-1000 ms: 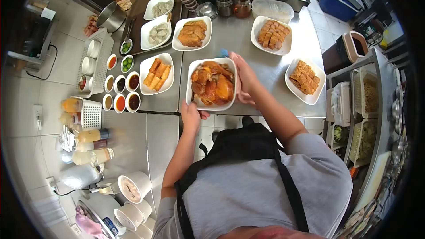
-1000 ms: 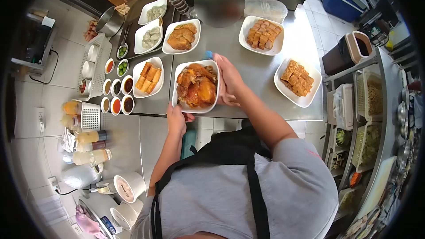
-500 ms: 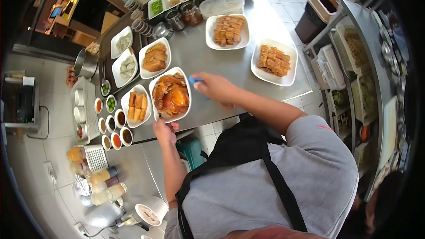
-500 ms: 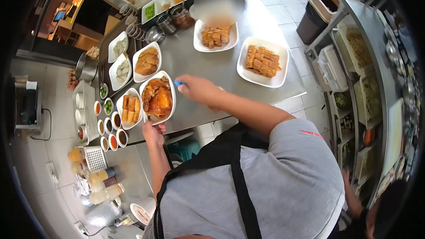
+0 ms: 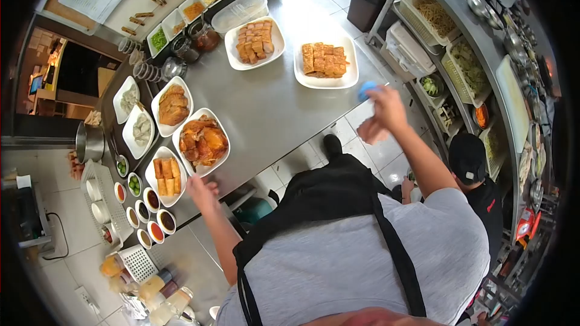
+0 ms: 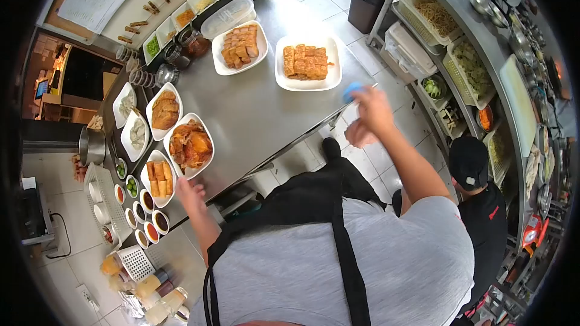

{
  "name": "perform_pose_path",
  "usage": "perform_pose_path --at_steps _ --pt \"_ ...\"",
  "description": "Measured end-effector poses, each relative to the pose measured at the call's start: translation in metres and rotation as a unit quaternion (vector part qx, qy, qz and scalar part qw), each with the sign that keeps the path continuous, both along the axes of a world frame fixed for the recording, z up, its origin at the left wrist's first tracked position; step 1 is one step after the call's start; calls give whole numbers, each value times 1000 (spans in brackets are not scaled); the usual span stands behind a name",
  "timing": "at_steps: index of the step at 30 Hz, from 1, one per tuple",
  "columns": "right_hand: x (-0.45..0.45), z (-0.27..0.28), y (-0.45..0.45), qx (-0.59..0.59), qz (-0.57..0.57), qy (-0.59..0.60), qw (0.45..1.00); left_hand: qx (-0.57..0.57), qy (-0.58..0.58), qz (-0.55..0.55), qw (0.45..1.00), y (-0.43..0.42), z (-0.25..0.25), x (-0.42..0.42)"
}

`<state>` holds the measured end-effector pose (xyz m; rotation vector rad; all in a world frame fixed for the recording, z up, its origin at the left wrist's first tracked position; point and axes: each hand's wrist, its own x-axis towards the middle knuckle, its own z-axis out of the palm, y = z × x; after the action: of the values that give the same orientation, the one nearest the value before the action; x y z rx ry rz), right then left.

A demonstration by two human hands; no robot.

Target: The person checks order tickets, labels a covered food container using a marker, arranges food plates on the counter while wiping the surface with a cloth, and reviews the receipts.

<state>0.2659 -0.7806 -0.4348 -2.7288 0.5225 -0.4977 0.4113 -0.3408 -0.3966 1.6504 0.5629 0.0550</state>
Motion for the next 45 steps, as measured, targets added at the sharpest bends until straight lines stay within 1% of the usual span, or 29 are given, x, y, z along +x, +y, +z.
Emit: perform_pose_path --at_steps 1,4,5,7,8,9,11,12,13,14,15,16,18,19,21,24,27,28,29,31,33,35,36,39,40,41,43,44,45 --pt "2 2 -18 74 -86 -29 993 58 -25 32 998 -2 7 -2" --pt "17 22 -36 114 -112 -138 977 -50 -141 -84 985 -50 26 -9" --pt "26 34 -29 192 -109 -136 966 -89 -106 -156 978 -87 37 -6" --pt "48 55 -11 344 -99 -131 924 -100 -42 -353 929 -146 16 12" --pt "56 44 -15 300 -75 -134 941 -133 -15 -404 905 -182 9 17" --pt "65 30 -20 256 -51 -136 956 -105 32 -452 885 -211 -6 27" --pt "74 20 -18 236 -29 -127 963 -68 36 -452 889 -260 -15 34" --pt "77 8 -21 193 -12 -146 970 -60 29 -446 892 -270 -22 34" --pt "82 -2 -27 295 -24 -152 943 -51 21 -439 897 -278 -27 37" --pt "88 -12 -32 391 -43 -162 905 -43 12 -431 901 -284 -32 42" --pt "95 -17 -39 445 -45 -199 872 -41 34 -429 902 -286 -28 44" --pt "103 -2 -44 543 -30 -184 819 -39 60 -426 902 -285 -20 42" --pt "124 28 -58 717 -1 -142 682 -48 88 -410 907 -282 -17 35" --pt "136 26 -73 769 15 -79 634 -53 98 -409 906 -282 -14 34" --pt "156 27 -79 842 64 -19 536 -63 118 -407 904 -278 -1 34" --pt "189 0 -62 940 93 72 320 -83 129 -356 922 -274 15 30" --pt "176 28 -20 909 41 152 385 -105 110 -298 942 -258 17 27" --pt "183 7 -15 906 64 185 374 -112 100 -279 948 -251 17 25" --pt "185 -7 -23 879 83 205 422 -98 101 -275 951 -242 16 22" --pt "187 17 -38 815 118 239 515 -76 103 -268 955 -229 14 15" --pt "207 31 -57 705 179 200 656 -64 97 -251 961 -224 11 8" --pt "227 43 -62 591 228 125 763 -53 103 -253 961 -213 -4 7" --pt "238 47 -65 575 239 160 766 -55 102 -249 962 -210 -8 9" --pt "258 39 -56 392 264 198 859 -55 105 -237 964 -208 -13 13" --pt "258 33 -50 85 342 44 935 -52 110 -234 965 -208 -10 15" --pt "260 31 -48 37 344 55 937 -50 113 -231 965 -208 -8 18" --pt "258 62 -25 -57 346 78 933 -60 111 -232 965 -203 -16 20" --pt "262 62 -19 -10 381 116 917 -66 111 -233 964 -201 -19 19" --pt "266 61 -13 -36 399 130 907 -72 122 -231 963 -200 -19 18"
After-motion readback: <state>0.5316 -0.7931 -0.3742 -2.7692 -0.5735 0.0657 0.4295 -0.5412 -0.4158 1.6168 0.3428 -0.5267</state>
